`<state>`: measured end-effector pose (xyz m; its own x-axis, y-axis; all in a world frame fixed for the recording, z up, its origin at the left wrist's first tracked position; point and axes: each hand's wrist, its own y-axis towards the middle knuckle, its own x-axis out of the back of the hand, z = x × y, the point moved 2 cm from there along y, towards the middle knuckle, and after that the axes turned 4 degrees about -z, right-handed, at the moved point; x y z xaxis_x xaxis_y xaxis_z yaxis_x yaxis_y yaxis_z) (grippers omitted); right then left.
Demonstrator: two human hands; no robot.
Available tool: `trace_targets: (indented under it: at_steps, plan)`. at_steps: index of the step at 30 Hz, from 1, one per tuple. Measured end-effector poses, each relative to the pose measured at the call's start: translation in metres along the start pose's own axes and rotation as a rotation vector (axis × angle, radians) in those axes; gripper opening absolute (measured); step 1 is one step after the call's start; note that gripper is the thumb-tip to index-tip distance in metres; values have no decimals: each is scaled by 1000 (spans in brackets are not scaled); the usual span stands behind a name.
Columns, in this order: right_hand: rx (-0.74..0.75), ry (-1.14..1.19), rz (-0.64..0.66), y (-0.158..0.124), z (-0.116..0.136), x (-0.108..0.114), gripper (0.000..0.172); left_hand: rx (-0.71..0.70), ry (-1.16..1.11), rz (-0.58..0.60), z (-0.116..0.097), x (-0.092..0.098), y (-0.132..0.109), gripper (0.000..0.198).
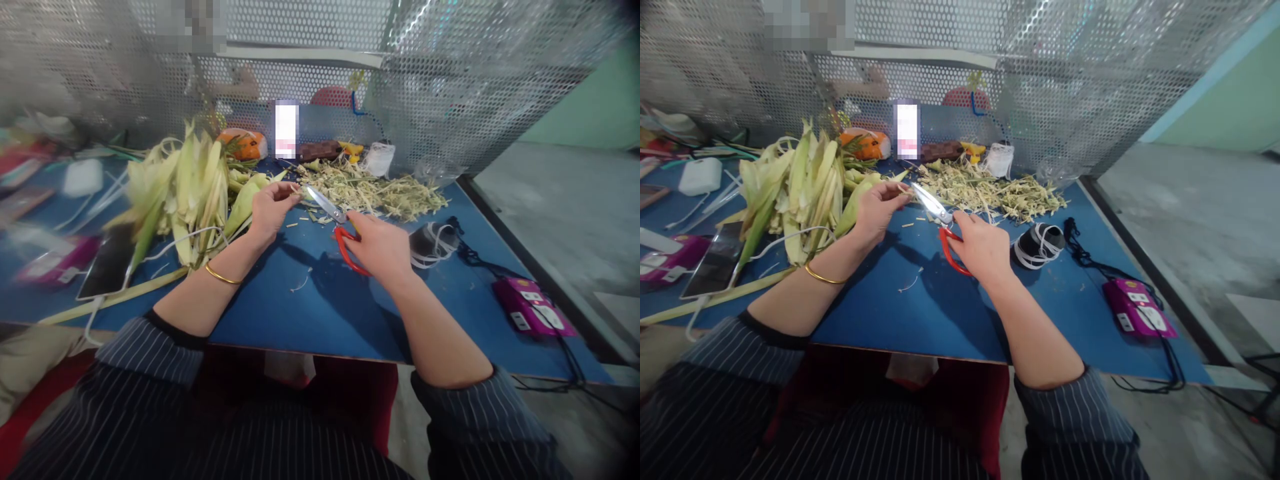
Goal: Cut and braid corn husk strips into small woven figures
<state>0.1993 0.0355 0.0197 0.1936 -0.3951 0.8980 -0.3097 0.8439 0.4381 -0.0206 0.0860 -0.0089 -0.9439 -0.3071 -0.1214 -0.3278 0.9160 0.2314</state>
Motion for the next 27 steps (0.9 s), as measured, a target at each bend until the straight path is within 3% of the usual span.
trace_targets:
  at_steps: [3, 6, 10, 14, 17, 21, 24, 27]
  plan:
    - [-115, 16, -39, 4, -6, 1, 41, 230, -138, 22, 4, -2, -2, 8]
    - [-184, -32, 55, 9, -13, -3, 39, 445, -302, 31, 7, -4, -4, 5]
    - [-113, -102, 263, 8, -13, -16, 41, 588, -420, 43, 2, -7, -11, 6]
    - [27, -91, 339, 3, -9, -24, 43, 647, -500, 40, -7, -14, -23, 8]
    - [70, 58, 199, 3, -8, -21, 28, 665, -548, 79, -12, -22, -35, 10]
    - [-158, 646, -131, 5, -8, -19, 19, 692, -616, 111, -12, -35, -51, 10]
    - [-330, 938, -175, 4, -3, -24, 19, 712, -648, 145, -11, -43, -62, 13]
    - [-358, 1012, -207, 3, 1, -25, 16, 733, -643, 166, -10, -48, -70, 16]
